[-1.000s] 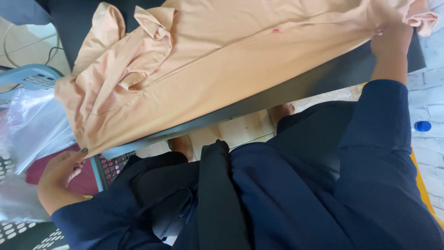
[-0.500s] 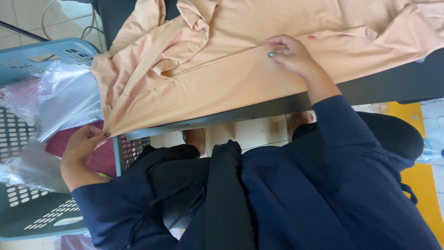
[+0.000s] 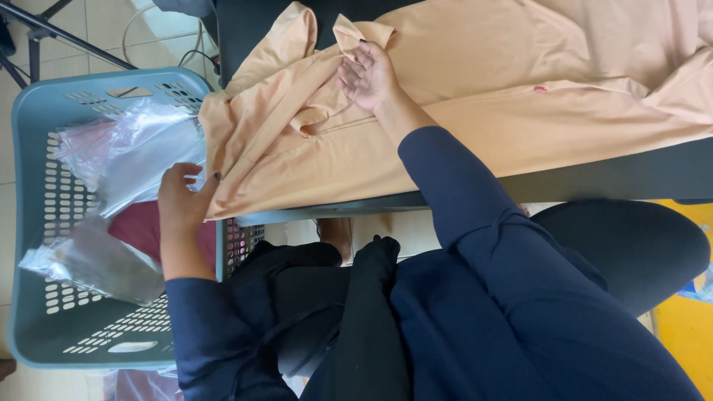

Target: Thoroughly lint rolling a peach t-shirt, folding it into a neat rectangle, and placing it into a clear plastic bag for storage or sale.

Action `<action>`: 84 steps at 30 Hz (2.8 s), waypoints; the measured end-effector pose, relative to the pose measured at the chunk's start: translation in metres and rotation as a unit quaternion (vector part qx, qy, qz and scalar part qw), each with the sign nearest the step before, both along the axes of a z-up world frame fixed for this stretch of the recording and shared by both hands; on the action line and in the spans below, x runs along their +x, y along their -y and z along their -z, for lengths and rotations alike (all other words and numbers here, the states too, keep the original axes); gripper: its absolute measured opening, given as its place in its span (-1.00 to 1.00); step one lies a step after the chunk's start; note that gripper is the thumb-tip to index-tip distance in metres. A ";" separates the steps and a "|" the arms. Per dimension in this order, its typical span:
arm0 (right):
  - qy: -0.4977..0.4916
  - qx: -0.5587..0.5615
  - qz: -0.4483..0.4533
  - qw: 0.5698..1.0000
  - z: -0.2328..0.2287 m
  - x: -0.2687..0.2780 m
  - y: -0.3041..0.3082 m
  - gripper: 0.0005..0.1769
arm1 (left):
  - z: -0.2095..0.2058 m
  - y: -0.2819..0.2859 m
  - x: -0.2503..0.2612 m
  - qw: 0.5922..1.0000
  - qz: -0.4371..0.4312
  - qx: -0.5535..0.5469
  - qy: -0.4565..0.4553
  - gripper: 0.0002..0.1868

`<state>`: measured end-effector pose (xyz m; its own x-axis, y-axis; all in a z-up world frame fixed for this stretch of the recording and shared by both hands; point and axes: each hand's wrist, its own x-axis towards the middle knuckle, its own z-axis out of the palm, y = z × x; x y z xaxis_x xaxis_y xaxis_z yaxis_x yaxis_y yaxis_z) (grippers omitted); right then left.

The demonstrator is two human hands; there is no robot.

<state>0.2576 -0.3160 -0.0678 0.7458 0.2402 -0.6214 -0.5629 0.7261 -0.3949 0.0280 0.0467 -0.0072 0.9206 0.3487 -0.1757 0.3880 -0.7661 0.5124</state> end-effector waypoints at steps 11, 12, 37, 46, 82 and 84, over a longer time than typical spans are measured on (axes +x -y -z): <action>0.091 -0.174 -0.158 0.968 -0.051 0.018 0.157 -0.58 | 0.076 0.016 0.028 0.982 0.162 0.064 0.078 -0.64; 0.231 -0.215 -0.214 0.924 -0.060 0.006 0.192 -0.78 | 0.081 0.012 0.027 0.982 0.157 0.071 0.080 -0.64; 0.432 -0.661 -0.484 0.378 -0.016 -0.191 0.254 -0.88 | 0.167 -0.006 0.023 0.855 0.271 0.290 0.333 -0.72; 0.377 -0.527 -0.304 0.698 -0.046 -0.137 0.351 -0.82 | 0.114 0.036 0.004 0.910 0.293 0.202 0.215 -0.73; 0.204 -0.739 -0.309 0.563 -0.062 -0.152 0.361 -0.48 | 0.092 0.066 0.002 0.928 0.277 0.240 0.069 -0.74; 0.149 -0.742 -0.328 0.566 -0.056 -0.152 0.355 -0.50 | 0.086 0.069 0.003 0.944 0.257 0.201 0.039 -0.76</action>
<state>0.1055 -0.6713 -0.0119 0.9231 -0.0952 -0.3727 -0.2677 -0.8548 -0.4447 0.0312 -0.0218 -0.0932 0.9912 -0.1231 -0.0491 -0.1145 -0.9818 0.1513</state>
